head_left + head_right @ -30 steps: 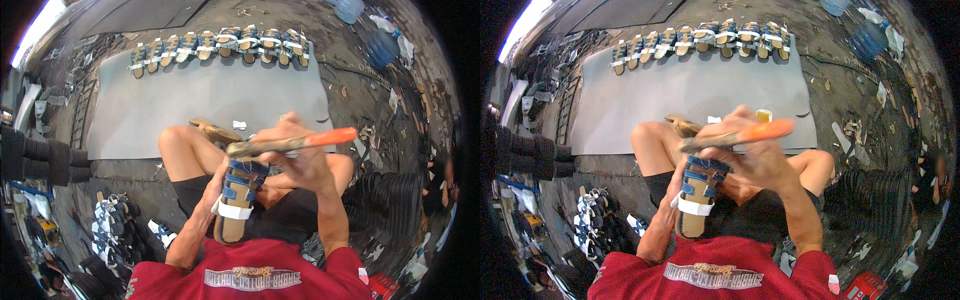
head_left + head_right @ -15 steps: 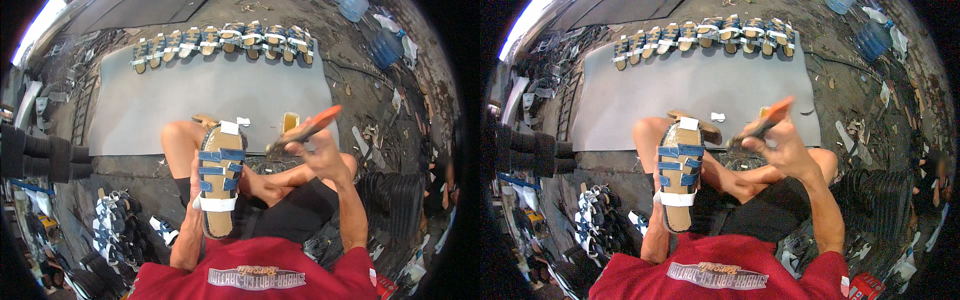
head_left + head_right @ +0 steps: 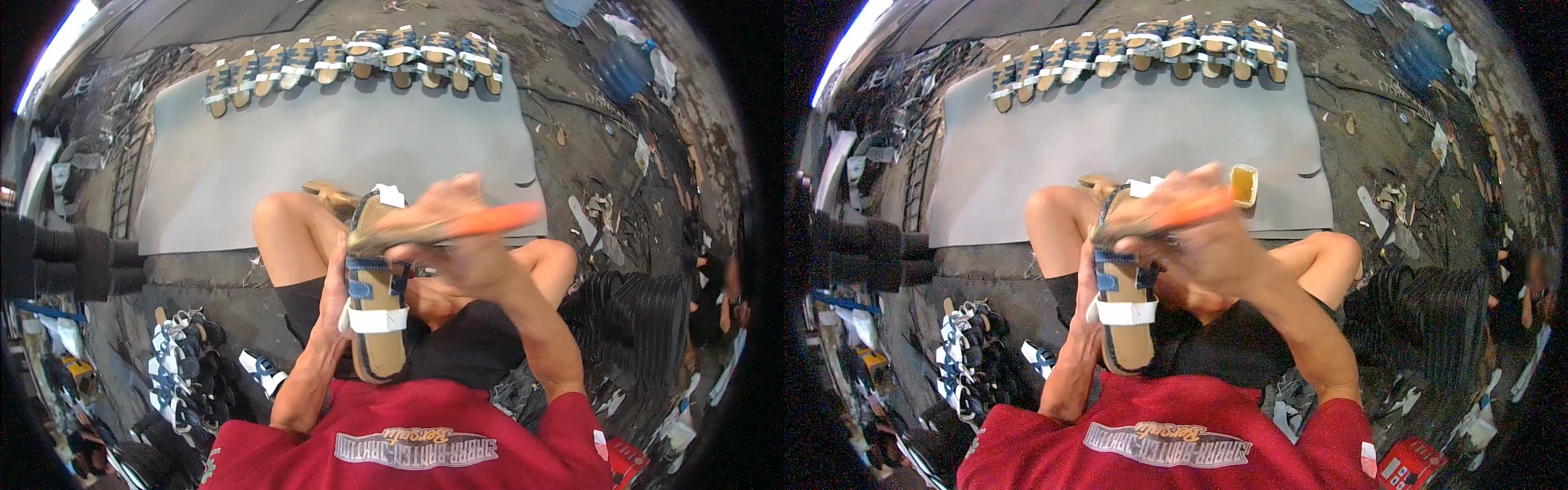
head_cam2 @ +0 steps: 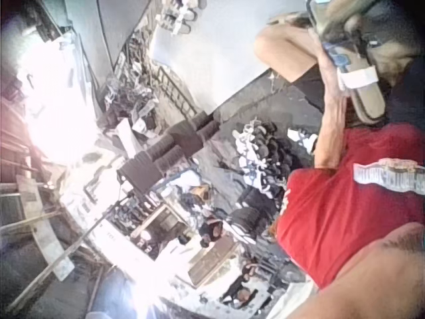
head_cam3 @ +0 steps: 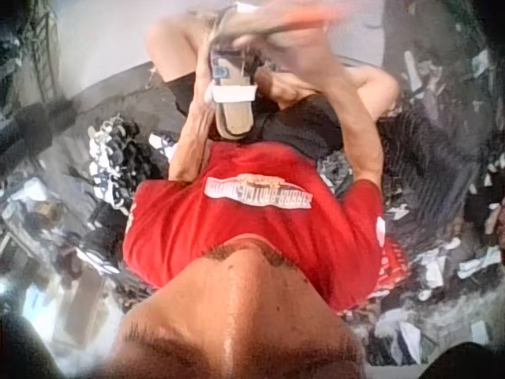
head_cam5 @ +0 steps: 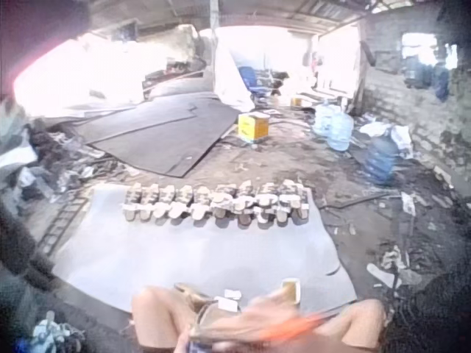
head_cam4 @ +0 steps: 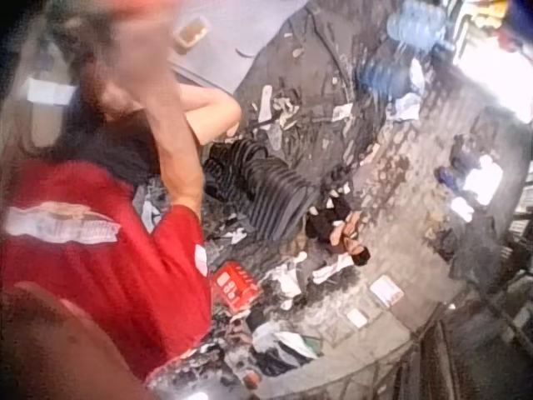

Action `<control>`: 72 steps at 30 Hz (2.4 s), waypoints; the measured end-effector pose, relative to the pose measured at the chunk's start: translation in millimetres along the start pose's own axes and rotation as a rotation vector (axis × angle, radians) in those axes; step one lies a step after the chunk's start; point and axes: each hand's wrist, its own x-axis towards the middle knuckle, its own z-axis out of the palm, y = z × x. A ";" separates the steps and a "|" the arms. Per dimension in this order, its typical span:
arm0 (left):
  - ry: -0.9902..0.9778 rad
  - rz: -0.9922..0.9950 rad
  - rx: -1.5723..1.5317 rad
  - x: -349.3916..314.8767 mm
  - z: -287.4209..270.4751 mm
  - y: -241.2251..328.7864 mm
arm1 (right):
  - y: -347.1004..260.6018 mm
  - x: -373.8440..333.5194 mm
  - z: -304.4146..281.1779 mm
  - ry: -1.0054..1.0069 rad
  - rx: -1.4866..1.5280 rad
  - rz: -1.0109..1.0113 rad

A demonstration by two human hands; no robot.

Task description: The person sits on the floor and applies glue to the soles of several sandals using a brush. They pick up each sandal, apply glue to the sole, and place it back in a row.

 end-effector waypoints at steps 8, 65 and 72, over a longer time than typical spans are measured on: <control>-0.129 0.025 0.174 -0.6 -22.4 7.9 | 14.7 -9.1 -18.4 0.156 0.006 0.018; -0.142 0.090 0.599 -14.8 9.2 -12.5 | -3.1 -18.6 -23.1 0.321 0.009 0.116; -0.132 0.128 0.390 -26.1 -3.2 3.1 | 13.7 -29.6 -30.6 0.272 0.107 0.140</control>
